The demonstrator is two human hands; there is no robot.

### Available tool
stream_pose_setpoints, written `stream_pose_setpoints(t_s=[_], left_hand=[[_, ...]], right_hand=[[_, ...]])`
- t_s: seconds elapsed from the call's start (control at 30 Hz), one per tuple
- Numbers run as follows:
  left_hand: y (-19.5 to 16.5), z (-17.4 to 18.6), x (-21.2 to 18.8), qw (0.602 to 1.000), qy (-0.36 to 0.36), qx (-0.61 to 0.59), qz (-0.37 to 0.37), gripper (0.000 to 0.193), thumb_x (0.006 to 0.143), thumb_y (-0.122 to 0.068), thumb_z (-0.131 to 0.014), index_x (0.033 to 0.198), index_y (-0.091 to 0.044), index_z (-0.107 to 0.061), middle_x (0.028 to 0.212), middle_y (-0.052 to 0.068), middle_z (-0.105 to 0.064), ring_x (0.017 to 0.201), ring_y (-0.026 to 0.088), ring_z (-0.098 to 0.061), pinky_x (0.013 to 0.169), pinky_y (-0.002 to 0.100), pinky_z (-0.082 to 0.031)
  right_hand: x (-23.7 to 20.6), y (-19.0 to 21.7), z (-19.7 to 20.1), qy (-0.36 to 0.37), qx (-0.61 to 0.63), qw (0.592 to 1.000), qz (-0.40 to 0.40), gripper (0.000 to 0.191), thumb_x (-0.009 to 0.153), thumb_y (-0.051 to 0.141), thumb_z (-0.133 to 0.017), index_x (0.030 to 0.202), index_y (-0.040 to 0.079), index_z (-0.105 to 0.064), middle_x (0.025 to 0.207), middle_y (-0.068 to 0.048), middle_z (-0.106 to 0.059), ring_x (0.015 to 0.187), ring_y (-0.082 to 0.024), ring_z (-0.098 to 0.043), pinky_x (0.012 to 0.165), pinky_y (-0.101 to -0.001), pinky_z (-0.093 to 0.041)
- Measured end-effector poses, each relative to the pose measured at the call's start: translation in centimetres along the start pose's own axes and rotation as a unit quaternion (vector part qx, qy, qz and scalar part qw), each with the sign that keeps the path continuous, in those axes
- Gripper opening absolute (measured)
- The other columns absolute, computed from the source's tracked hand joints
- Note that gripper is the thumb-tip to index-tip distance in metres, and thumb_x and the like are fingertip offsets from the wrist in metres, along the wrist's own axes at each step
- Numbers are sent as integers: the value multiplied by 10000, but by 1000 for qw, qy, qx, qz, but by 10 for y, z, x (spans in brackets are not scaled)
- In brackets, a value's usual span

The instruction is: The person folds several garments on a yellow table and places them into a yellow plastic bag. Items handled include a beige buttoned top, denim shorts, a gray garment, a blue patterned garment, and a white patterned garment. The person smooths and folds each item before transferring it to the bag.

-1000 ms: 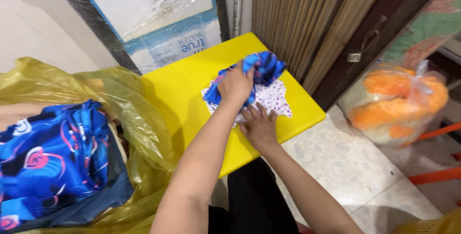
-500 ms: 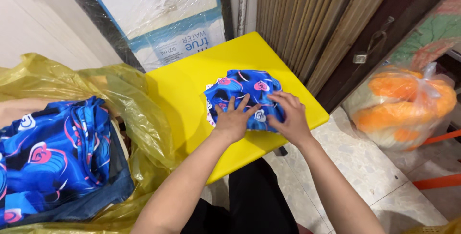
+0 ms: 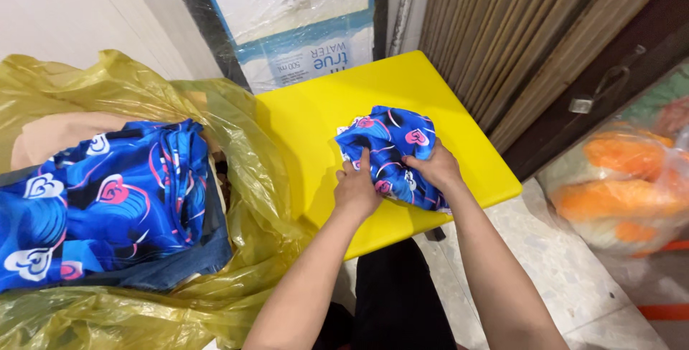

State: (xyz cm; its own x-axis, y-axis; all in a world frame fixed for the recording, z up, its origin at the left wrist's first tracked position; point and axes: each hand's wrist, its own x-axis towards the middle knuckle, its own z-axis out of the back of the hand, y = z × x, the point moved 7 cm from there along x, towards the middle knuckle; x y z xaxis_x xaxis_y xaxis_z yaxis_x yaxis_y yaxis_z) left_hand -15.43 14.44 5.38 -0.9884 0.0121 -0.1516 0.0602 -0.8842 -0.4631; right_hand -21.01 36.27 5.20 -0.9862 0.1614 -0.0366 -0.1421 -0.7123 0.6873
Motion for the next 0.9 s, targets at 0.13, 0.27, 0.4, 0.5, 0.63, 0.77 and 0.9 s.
stream_pose_setpoints(t_s=[0.13, 0.27, 0.4, 0.5, 0.63, 0.77, 0.9], left_hand=[[19, 9, -37, 1000, -4, -28, -9, 898, 894, -112, -651, 1665, -330, -247, 1512, 207, -448, 1233, 409, -601, 1018, 498, -521], [30, 29, -76, 968, -141, -203, -46, 1056, 736, -45, -783, 1607, -160, -197, 1520, 260, -347, 1300, 467, -488, 1046, 474, -467], [36, 25, -106, 935, -140, -316, -83, 1050, 712, 46, -726, 1593, -130, -183, 1581, 243, -258, 1312, 416, -494, 907, 392, -561], [38, 23, -116, 912, -170, -356, -111, 961, 759, 40, -695, 1590, -87, -229, 1578, 221, -326, 1216, 352, -589, 924, 341, -563], [44, -8, -110, 896, -173, -407, -20, 710, 831, -25, -713, 1478, -79, -428, 1263, 152, -586, 900, 243, -622, 749, 311, -544], [58, -44, -72, 772, -123, -622, 47, 452, 945, -110, -643, 1378, -69, -520, 1009, 108, -628, 726, 183, -616, 641, 322, -543], [92, -58, -41, 647, -133, -746, 85, 463, 983, -128, -612, 1413, -84, -447, 1074, 73, -616, 800, 150, -600, 691, 313, -553]], right_hand=[[-22, -3, 8, -10, 4, 999, 30, 959, 678, 517, -834, 1455, 68, -495, 1283, -194, -693, 1210, -357, -656, 1040, -399, -484], [-55, 22, 23, -85, -5, 992, 97, 1112, 722, 517, -848, 1585, 63, -313, 1495, -254, -445, 1380, -434, -443, 1148, -501, -373], [-112, 59, 27, -81, -130, 967, 203, 1194, 621, 457, -887, 1593, 201, -241, 1703, -151, -110, 1570, -436, -85, 1071, -794, -102], [-141, 81, 1, -9, -231, 923, 309, 1144, 567, 420, -883, 1545, 262, -311, 1724, -142, -158, 1526, -420, -52, 1010, -864, -34], [-118, 88, -20, -4, -263, 920, 290, 657, 862, 433, -769, 1463, 323, -527, 1567, 23, -407, 1480, -241, -322, 1157, -724, -168], [-85, 102, -19, -103, -137, 964, 205, 446, 1036, 531, -648, 1407, 285, -661, 1421, 77, -627, 1327, -144, -592, 1125, -452, -399], [-104, 129, -47, -59, -193, 962, 183, 569, 937, 417, -691, 1482, 291, -587, 1378, -33, -561, 1267, -253, -519, 1010, -496, -379]])
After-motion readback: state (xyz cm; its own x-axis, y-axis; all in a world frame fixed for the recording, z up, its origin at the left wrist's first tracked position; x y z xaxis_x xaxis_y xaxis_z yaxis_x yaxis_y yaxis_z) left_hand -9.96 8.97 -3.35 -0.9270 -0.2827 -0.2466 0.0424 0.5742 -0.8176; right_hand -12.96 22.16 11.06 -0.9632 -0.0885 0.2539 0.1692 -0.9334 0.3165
